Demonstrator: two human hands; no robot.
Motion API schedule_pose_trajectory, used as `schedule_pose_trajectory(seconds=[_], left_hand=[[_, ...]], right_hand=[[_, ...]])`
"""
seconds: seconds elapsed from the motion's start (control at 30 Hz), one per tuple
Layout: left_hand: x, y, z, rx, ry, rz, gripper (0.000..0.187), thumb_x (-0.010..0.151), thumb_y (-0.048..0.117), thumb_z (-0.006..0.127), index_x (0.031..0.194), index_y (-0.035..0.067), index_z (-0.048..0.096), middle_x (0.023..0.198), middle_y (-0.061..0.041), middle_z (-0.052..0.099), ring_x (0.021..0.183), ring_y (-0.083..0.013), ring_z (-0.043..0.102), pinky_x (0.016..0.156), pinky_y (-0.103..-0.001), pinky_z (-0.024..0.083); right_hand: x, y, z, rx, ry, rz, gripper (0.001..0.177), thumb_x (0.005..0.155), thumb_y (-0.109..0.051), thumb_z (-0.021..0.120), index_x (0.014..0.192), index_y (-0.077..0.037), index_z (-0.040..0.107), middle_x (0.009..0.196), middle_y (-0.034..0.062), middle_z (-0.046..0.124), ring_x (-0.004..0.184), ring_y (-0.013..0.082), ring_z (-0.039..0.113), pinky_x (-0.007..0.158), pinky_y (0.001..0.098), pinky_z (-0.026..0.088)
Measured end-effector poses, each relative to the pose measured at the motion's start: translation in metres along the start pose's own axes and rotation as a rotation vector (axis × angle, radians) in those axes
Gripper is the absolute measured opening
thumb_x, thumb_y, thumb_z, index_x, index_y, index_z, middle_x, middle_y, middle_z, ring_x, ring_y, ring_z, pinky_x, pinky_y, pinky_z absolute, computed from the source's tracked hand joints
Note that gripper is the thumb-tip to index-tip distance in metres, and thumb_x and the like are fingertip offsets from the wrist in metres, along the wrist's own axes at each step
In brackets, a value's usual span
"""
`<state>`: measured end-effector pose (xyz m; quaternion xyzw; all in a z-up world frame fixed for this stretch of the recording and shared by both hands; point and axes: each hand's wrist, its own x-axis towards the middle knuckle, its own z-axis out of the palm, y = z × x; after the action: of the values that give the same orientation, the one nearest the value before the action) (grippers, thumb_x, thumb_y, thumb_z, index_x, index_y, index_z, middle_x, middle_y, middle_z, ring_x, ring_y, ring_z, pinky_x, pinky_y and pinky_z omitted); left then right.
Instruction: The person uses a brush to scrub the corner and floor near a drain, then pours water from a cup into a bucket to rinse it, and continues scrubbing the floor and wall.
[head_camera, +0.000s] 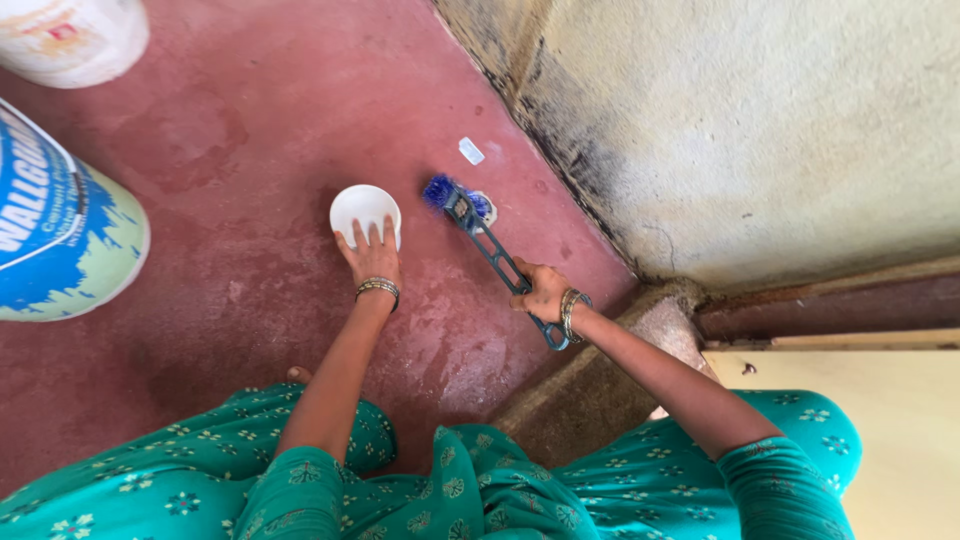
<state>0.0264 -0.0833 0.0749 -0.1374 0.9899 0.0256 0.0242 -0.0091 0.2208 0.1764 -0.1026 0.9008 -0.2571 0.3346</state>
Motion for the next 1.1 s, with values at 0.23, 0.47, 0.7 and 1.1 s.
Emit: schedule_pose_trajectory(seconds=[0.23,0.47,0.7,1.1], left_hand=[[0.019,-0.022,0.019,-0.035,-0.016,-0.011,0.031,0.094,0.009,0.064,0.12,0.024,0.071,0.094,-0.004,0.077,0.11,-0.024,0.067,0.12,-0.069,0.016],[0.037,-0.009,-0.011,-0.159,0.045,0.047,0.029,0.089,0.013,0.068,0.116,0.025,0.072,0.091,-0.005,0.076,0.097,-0.0241,0.069,0.11,-0.061,0.03],[0.037,0.023,-0.051,-0.261,0.032,0.127,0.035,0.082,0.004,0.071,0.11,0.025,0.073,0.088,-0.001,0.076,0.096,-0.0217,0.068,0.112,-0.058,0.03],[0.031,0.042,-0.081,-0.295,0.215,0.428,0.03,0.081,0.002,0.068,0.102,0.02,0.078,0.087,-0.006,0.076,0.098,-0.0223,0.068,0.119,-0.052,0.027]], right_hand=[[0.021,0.004,0.017,0.161,0.06,-0.133,0.09,0.072,-0.009,0.078,0.154,-0.006,0.04,0.087,0.0036,0.072,0.074,0.0142,0.068,0.068,0.0291,0.057],[0.059,0.037,0.044,0.427,-0.035,-0.208,0.088,0.077,0.004,0.071,0.156,-0.006,0.036,0.09,0.0046,0.068,0.072,0.013,0.065,0.063,0.0284,0.056],[0.093,0.059,0.069,0.49,-0.094,-0.161,0.083,0.082,0.003,0.066,0.157,-0.014,0.035,0.114,0.0055,0.067,0.077,0.0144,0.065,0.067,0.033,0.059],[0.066,-0.022,0.001,-0.173,0.336,-0.428,0.095,0.079,-0.017,0.074,0.159,-0.006,0.024,0.136,0.0245,0.056,0.121,0.0403,0.057,0.104,0.0453,0.046]])
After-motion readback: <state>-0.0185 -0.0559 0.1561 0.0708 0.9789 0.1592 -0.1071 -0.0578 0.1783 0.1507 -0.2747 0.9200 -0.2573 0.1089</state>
